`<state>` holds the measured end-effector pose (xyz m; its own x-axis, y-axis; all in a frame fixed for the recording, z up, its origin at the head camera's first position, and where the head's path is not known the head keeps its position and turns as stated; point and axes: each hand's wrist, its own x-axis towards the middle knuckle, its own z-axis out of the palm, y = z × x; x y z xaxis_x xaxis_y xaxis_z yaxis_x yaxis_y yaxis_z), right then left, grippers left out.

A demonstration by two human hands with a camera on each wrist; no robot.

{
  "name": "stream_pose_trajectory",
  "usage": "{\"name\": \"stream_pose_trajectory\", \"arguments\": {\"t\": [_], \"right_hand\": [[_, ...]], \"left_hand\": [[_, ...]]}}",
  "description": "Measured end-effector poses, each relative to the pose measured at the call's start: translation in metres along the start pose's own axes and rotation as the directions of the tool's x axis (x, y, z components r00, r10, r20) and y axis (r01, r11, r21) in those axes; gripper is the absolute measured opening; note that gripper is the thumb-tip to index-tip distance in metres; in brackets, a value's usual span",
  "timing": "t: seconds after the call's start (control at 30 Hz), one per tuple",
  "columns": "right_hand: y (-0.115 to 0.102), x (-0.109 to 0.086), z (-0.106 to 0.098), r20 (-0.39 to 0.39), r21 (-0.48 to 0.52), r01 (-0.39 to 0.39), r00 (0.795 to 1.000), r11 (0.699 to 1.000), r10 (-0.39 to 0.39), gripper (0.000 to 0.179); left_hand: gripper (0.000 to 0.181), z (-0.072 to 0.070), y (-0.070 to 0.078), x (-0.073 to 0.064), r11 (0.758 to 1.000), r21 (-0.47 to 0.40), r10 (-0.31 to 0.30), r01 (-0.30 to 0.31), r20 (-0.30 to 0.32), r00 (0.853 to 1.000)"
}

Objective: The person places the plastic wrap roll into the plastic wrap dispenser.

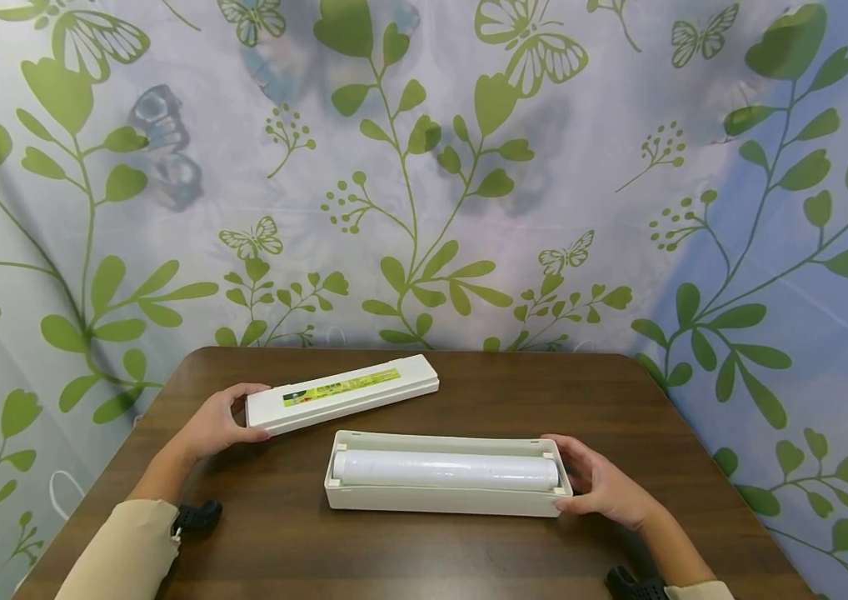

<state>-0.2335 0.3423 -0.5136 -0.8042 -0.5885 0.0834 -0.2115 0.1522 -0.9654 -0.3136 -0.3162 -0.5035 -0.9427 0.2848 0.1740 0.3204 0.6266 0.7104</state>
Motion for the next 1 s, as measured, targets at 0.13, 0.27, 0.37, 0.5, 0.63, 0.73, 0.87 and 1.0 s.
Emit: {"name": "stream_pose_trajectory", "arguments": {"t": [0.13, 0.27, 0.37, 0.5, 0.63, 0.73, 0.87, 1.0], "right_hand": [[0.0, 0.0, 0.0, -0.002, 0.007, -0.007, 1.0, 1.0, 0.007, 0.084], [0.0, 0.0, 0.0, 0.015, 0.009, 0.039, 0.999, 0.999, -0.039, 0.084], [-0.001, 0.0, 0.0, 0.023, 0.006, 0.064, 0.998, 0.998, -0.064, 0.084], [-0.003, 0.0, 0.001, 0.032, 0.021, 0.063, 0.997, 0.998, -0.063, 0.084], [-0.004, -0.001, 0.001, 0.039, 0.038, 0.06, 0.997, 0.997, -0.061, 0.085], [-0.003, -0.001, 0.001, 0.036, 0.037, 0.062, 0.997, 0.997, -0.064, 0.085], [-0.002, -0.001, 0.001, 0.036, 0.04, 0.062, 0.997, 0.997, -0.063, 0.085], [-0.002, 0.0, 0.001, 0.042, 0.049, 0.047, 0.998, 0.998, -0.049, 0.088]], "left_hand": [[0.078, 0.0, 0.002, -0.002, 1.0, 0.002, -0.005, 0.005, -0.015, 1.0], [0.078, -0.001, 0.005, -0.004, 1.0, -0.01, -0.015, 0.014, -0.029, 0.999], [0.077, -0.001, 0.006, -0.005, 1.0, -0.026, -0.017, 0.016, -0.041, 0.999], [0.076, -0.003, 0.005, -0.005, 0.997, -0.074, -0.006, 0.002, -0.046, 0.999], [0.073, -0.004, 0.007, -0.005, 0.995, -0.101, 0.016, -0.02, -0.043, 0.999], [0.071, -0.005, 0.009, -0.004, 0.993, -0.11, 0.036, -0.041, -0.046, 0.998], [0.07, -0.005, 0.012, -0.004, 0.989, -0.135, 0.06, -0.067, -0.055, 0.997], [0.07, -0.005, 0.016, -0.004, 0.984, -0.15, 0.084, -0.092, -0.063, 0.994]]}}
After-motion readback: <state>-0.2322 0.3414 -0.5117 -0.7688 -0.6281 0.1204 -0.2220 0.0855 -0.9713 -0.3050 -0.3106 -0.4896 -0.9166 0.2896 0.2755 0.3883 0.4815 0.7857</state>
